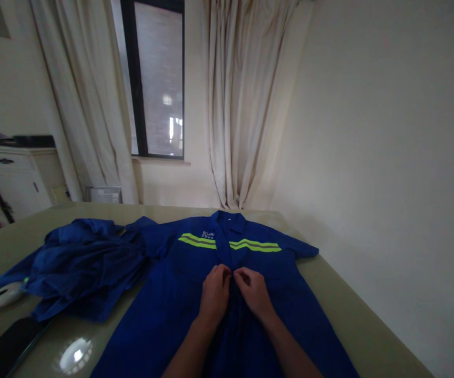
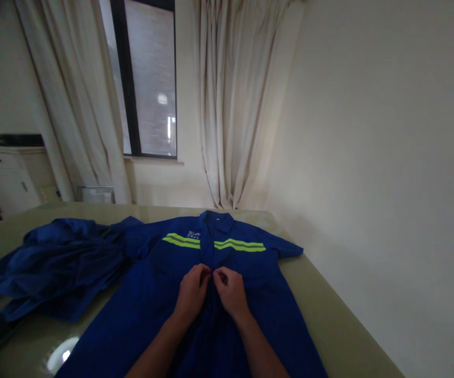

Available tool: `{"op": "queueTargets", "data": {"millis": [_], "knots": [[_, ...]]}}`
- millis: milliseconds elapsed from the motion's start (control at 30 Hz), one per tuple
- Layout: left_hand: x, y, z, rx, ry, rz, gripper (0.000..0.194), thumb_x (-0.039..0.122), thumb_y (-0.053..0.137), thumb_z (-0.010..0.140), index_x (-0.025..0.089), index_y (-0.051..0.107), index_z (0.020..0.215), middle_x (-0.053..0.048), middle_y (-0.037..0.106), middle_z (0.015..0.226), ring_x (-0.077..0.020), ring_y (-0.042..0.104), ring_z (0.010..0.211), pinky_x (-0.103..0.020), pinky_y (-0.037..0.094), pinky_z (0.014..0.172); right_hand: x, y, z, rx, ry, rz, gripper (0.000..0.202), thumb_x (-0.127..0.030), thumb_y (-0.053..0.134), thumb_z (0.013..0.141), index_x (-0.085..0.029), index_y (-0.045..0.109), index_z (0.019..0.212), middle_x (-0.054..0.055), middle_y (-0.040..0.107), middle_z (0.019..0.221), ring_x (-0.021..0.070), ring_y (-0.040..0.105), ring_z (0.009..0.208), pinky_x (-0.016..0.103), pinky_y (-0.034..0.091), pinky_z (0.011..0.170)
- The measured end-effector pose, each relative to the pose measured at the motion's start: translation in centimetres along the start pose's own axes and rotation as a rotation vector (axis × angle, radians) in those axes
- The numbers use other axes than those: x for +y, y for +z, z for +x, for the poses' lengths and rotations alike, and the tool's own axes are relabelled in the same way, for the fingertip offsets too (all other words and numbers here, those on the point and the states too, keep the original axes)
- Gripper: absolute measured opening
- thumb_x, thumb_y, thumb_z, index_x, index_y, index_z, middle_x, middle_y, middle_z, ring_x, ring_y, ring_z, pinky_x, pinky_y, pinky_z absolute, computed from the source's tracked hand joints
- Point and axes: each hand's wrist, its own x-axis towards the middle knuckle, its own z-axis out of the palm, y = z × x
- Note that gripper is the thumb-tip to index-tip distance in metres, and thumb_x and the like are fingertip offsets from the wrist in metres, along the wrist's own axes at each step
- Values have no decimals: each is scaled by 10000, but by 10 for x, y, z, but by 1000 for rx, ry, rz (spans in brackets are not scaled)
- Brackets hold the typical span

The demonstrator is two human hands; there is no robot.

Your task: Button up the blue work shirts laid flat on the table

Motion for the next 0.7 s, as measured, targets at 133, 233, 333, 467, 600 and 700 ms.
{"op": "queueTargets", "data": {"millis": [133, 233, 333, 467, 600, 700], "knots": [[-2, 1, 0, -4, 11, 29, 167, 115, 505, 953, 204, 646, 937, -33, 683, 937, -184, 653, 889, -299, 442, 805, 1, 0, 1, -47, 82, 107, 426, -514, 493, 915, -168, 737, 870, -1, 655, 596, 139, 562, 451, 233, 396, 461], [-4, 3, 0, 7, 21, 38, 197, 111, 481, 963, 203, 653, 938, -37, 690, 934, -180, 657, 880, -292, 438, 788, 5, 2, 3, -60, 123, 176, 387, -488, 519, 862, -157, 711, 923, -13, 649, 580, 123, 522, 397, 219, 361, 414], [-5, 3, 1, 11, 23, 47, 204, 115, 478, 966, 204, 659, 933, -37, 698, 920, -182, 664, 877, -291, 438, 783, 9, 4, 4, -55, 131, 180, 346, -465, 560, 824, -159, 691, 920, -20, 640, 563, 118, 505, 372, 211, 335, 391], [-3, 2, 1, 8, 33, 26, 197, 97, 501, 940, 201, 668, 951, -40, 711, 922, -185, 679, 886, -295, 449, 799, 11, 5, 4, -41, 113, 144, 293, -445, 609, 814, -168, 679, 879, -23, 627, 565, 123, 528, 412, 214, 359, 421], [-1, 1, 2, 21, 39, -8, 220, 171, 464, 975, 201, 681, 992, -60, 736, 974, -200, 693, 931, -319, 472, 848, 10, 5, 4, -31, 74, 110, 232, -404, 610, 822, -183, 676, 845, -29, 610, 574, 139, 565, 497, 220, 378, 481], [-2, 2, 3, 13, 28, -32, 175, 274, 530, 961, 206, 692, 947, -56, 743, 941, -211, 692, 894, -320, 484, 811, 9, 6, 4, -5, 34, 35, 177, -356, 611, 821, -192, 677, 831, -31, 609, 592, 147, 583, 554, 224, 382, 525]]}}
